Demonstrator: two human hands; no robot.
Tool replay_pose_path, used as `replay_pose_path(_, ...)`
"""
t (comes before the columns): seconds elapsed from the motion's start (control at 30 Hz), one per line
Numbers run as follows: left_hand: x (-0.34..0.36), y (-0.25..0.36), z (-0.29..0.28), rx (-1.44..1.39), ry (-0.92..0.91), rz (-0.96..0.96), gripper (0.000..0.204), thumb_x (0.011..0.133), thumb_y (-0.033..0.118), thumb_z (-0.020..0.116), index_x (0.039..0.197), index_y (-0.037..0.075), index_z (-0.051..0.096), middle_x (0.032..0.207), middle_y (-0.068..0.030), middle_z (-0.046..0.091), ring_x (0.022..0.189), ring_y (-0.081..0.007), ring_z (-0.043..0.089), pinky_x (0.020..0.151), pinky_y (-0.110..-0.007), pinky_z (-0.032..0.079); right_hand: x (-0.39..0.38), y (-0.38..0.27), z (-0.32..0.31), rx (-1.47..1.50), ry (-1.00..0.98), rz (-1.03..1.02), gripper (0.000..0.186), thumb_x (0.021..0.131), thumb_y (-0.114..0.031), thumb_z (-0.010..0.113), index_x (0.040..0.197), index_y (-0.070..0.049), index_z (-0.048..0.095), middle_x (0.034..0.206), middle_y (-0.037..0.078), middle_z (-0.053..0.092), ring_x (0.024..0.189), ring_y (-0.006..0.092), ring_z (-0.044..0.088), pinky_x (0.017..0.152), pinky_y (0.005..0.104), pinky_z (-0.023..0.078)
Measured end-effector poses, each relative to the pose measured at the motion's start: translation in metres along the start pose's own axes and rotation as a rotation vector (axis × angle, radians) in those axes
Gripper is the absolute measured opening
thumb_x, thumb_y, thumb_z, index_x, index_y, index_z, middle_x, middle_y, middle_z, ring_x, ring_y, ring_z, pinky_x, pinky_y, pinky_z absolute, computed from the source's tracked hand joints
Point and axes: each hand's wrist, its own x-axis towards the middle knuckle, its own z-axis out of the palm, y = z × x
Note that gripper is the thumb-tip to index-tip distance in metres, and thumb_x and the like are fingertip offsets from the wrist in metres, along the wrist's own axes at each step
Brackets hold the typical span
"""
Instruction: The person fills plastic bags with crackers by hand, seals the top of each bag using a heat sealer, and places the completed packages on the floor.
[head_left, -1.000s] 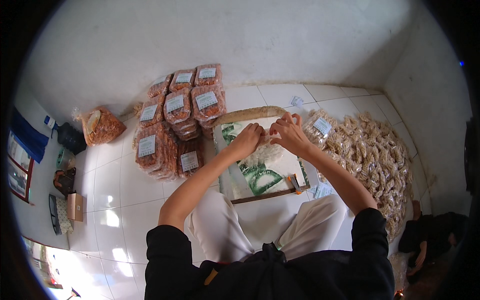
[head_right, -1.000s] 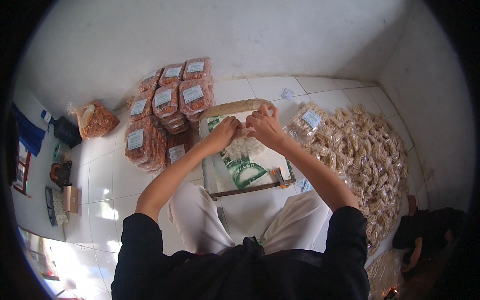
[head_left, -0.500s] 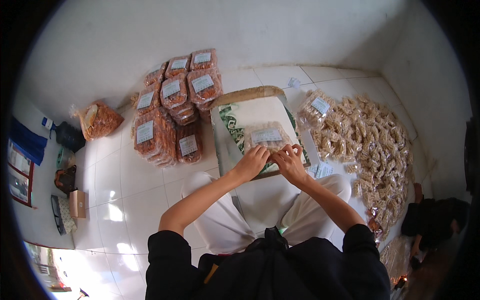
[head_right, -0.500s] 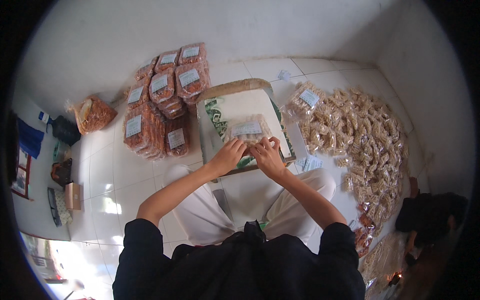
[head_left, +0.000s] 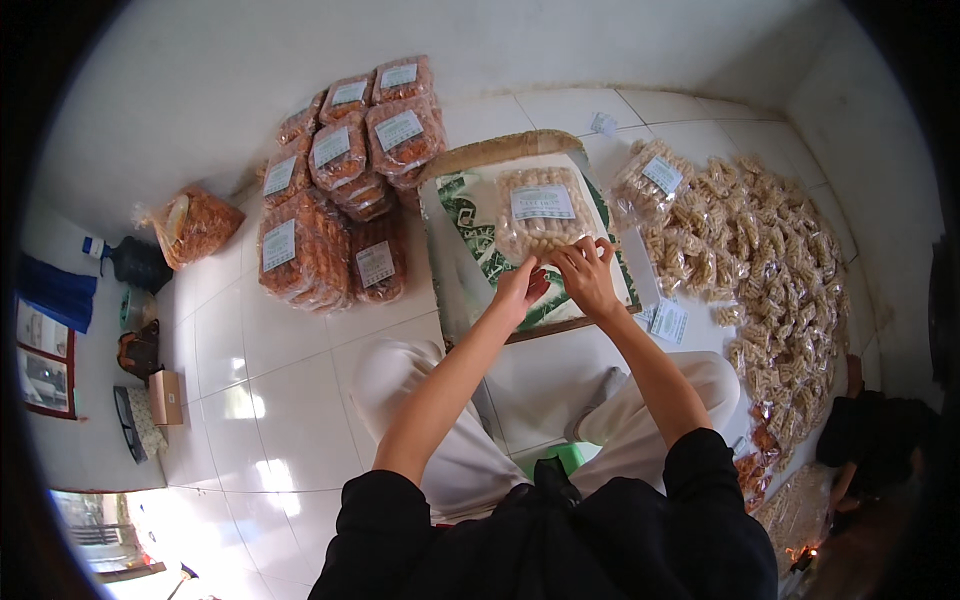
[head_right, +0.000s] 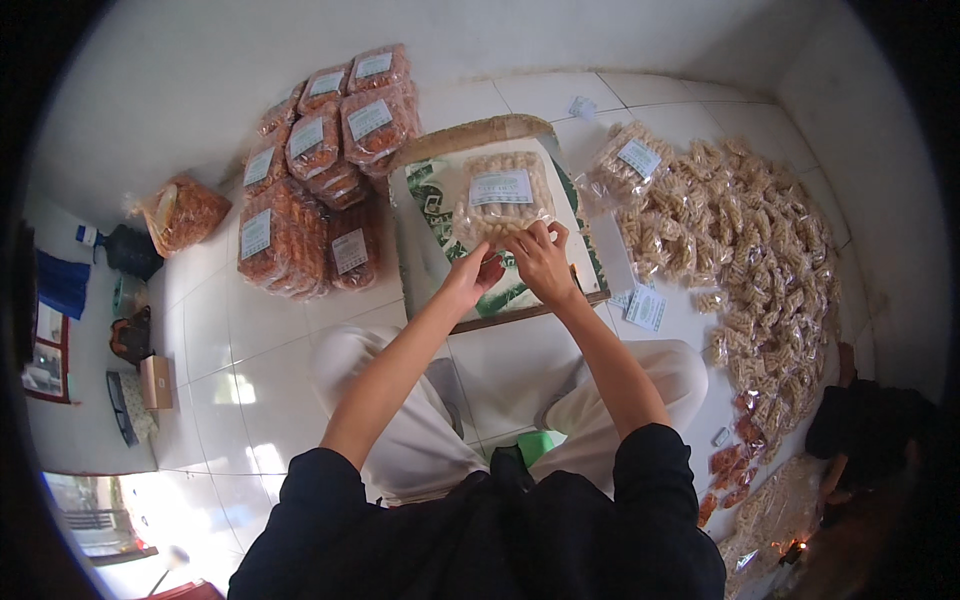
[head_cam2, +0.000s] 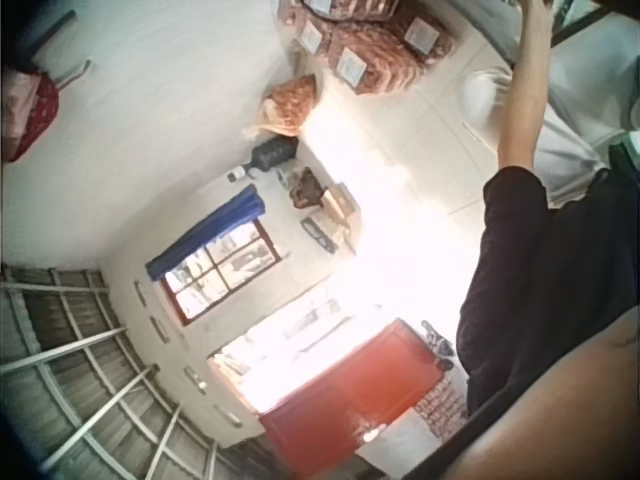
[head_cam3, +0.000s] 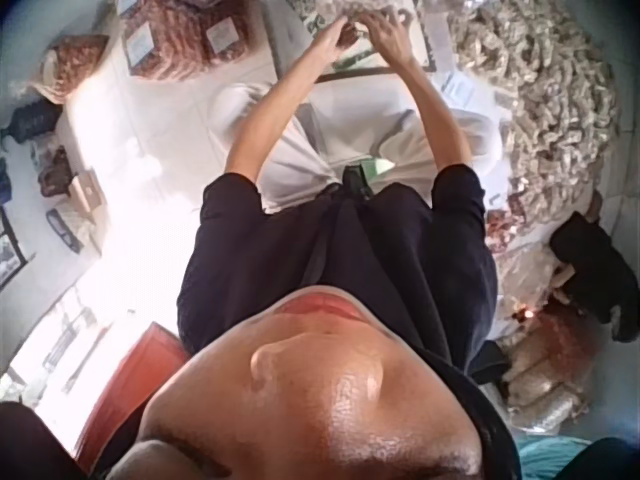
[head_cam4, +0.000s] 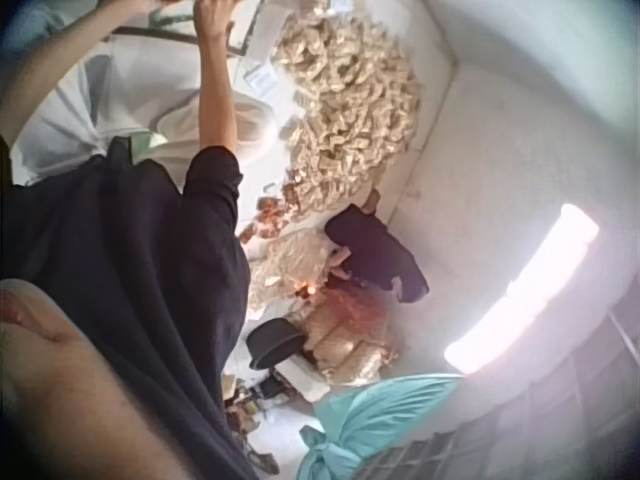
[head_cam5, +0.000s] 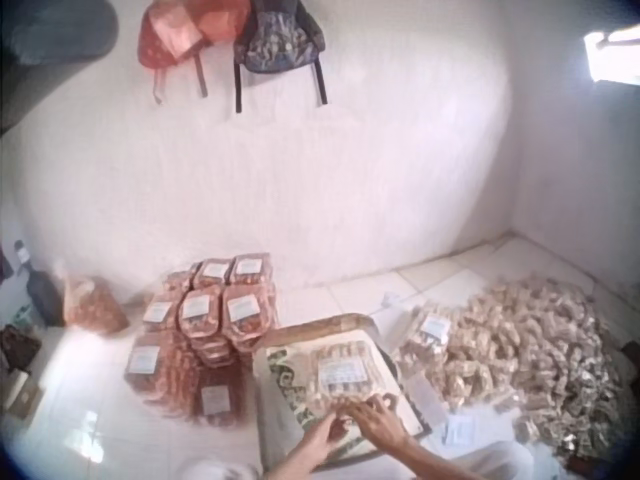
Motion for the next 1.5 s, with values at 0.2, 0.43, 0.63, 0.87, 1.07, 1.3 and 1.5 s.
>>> replay_pose_path(0.2, 0.029, -0.007, -0.009, 0.009, 0.025, -0.060, 0.013, 0.082, 0.008, 0.063, 0.084, -0.003, 0.058, 0.081, -0.0089, 0.061, 0.070, -0.0168, 0.061, 0.069, -0.029, 0.057, -0.014, 0.013, 0.016, 0.001, -0.051, -0.004, 0.023, 0.066, -0.006, 0.064, 0.088, -0.013, 0.061, 0.092, -0.003, 0.059, 0.087, 0.0170, 0.050, 0.082, 0.0404, 0.030)
replay_pose_path(0.43, 0.044, -0.019, 0.001, 0.172, 0.040, -0.051, 0.014, 0.087, 0.012, 0.059, 0.090, -0.002, 0.060, 0.089, -0.0096, 0.062, 0.079, -0.0176, 0.061, 0.076, -0.029, 0.055, -0.028, 0.024, 0.021, 0.014, -0.127, 0.010, 0.025, 0.071, -0.009, 0.057, 0.095, -0.013, 0.061, 0.095, -0.003, 0.057, 0.094, 0.0172, 0.049, 0.086, 0.0417, 0.030)
replay_pose_path(0.63, 0.053, -0.017, 0.001, 0.103, 0.091, -0.024, 0.013, 0.083, 0.011, 0.064, 0.086, -0.002, 0.060, 0.086, -0.0081, 0.062, 0.074, -0.0145, 0.060, 0.071, -0.024, 0.054, -0.022, 0.023, -0.009, 0.205, 0.075, 0.488, 0.025, 0.072, -0.005, 0.065, 0.095, -0.011, 0.062, 0.100, 0.006, 0.055, 0.094, 0.0250, 0.047, 0.085, 0.0387, 0.037)
replay_pose_path(0.87, 0.050, -0.015, 0.014, 0.109, 0.050, -0.055, 0.011, 0.079, 0.006, 0.066, 0.083, -0.002, 0.060, 0.079, -0.0056, 0.061, 0.068, -0.0111, 0.059, 0.065, -0.020, 0.053, -0.078, 0.037, -0.002, 0.098, 0.076, 0.739, 0.024, 0.074, -0.012, 0.068, 0.097, -0.010, 0.059, 0.100, 0.009, 0.052, 0.095, 0.0279, 0.046, 0.082, 0.0395, 0.038)
replay_pose_path(1.07, 0.052, -0.017, 0.013, 0.122, 0.068, -0.048, 0.011, 0.080, 0.006, 0.066, 0.083, -0.003, 0.059, 0.079, -0.0066, 0.061, 0.068, -0.0117, 0.059, 0.065, -0.020, 0.053, -0.111, 0.021, 0.021, -0.076, -0.156, 0.953, 0.035, 0.073, -0.022, 0.070, 0.102, -0.010, 0.055, 0.106, 0.011, 0.050, 0.101, 0.0301, 0.044, 0.087, 0.0429, 0.035)
replay_pose_path(1.3, 0.053, -0.022, 0.010, 0.187, 0.099, -0.053, 0.013, 0.081, 0.009, 0.066, 0.085, -0.003, 0.060, 0.083, -0.0078, 0.061, 0.070, -0.0126, 0.059, 0.067, -0.021, 0.054, -0.061, 0.013, 0.015, 0.136, -0.059, 0.598, 0.039, 0.074, -0.017, 0.068, 0.110, -0.013, 0.053, 0.109, 0.008, 0.049, 0.104, 0.0276, 0.044, 0.089, 0.0423, 0.033)
replay_pose_path(1.5, 0.052, -0.023, 0.020, 0.148, 0.086, -0.014, 0.013, 0.086, 0.012, 0.060, 0.090, 0.000, 0.060, 0.090, -0.0071, 0.061, 0.077, -0.0133, 0.060, 0.073, -0.023, 0.055, -0.029, 0.015, 0.021, 0.151, -0.088, 0.337, 0.039, 0.070, -0.009, 0.067, 0.106, -0.014, 0.054, 0.105, 0.003, 0.051, 0.102, 0.0247, 0.046, 0.089, 0.0420, 0.032)
